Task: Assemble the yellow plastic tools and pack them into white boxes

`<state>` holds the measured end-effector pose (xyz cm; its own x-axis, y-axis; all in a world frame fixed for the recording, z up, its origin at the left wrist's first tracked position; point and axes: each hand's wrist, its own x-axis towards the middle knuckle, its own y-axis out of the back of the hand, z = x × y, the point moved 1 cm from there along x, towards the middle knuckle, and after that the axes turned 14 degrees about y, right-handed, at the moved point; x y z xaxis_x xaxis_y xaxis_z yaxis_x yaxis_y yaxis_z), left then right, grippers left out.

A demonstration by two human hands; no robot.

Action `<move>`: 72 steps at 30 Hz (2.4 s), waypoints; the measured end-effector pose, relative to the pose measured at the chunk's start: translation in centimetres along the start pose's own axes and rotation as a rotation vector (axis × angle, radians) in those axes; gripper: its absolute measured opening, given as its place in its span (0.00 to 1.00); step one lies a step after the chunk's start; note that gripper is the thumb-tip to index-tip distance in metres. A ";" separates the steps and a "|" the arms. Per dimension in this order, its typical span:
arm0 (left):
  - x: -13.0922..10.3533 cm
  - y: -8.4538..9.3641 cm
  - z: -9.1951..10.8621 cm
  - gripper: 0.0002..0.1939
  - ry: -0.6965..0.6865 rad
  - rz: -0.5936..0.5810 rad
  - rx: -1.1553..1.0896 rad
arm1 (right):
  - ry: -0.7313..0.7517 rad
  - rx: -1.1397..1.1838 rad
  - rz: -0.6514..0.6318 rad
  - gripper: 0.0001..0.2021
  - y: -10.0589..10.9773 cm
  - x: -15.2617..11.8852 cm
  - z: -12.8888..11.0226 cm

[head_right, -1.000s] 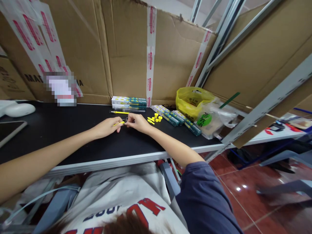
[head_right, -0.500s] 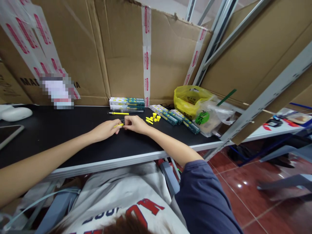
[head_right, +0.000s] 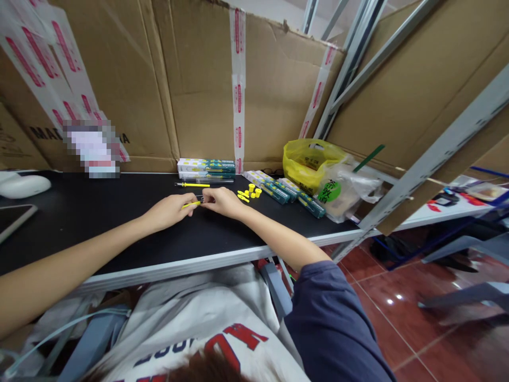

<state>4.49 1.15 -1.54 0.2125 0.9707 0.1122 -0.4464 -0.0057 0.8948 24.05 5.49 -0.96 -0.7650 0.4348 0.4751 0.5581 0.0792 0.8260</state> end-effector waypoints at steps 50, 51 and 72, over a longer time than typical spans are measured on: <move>0.0 -0.1 0.4 0.13 -0.057 -0.037 -0.062 | 0.093 0.267 -0.020 0.08 0.8 0.1 0.1; -0.1 -0.1 0.4 0.13 -0.058 -0.035 -0.065 | 0.093 0.247 -0.023 0.08 0.8 0.0 0.2; -0.7 0.4 1.2 0.07 -0.038 0.056 -0.027 | 0.005 0.291 0.190 0.21 -0.1 0.0 -0.6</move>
<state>5.21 0.22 -0.74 0.2196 0.9591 0.1785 -0.4813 -0.0527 0.8750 23.80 4.95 -0.91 -0.6395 0.4622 0.6144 0.7587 0.2501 0.6016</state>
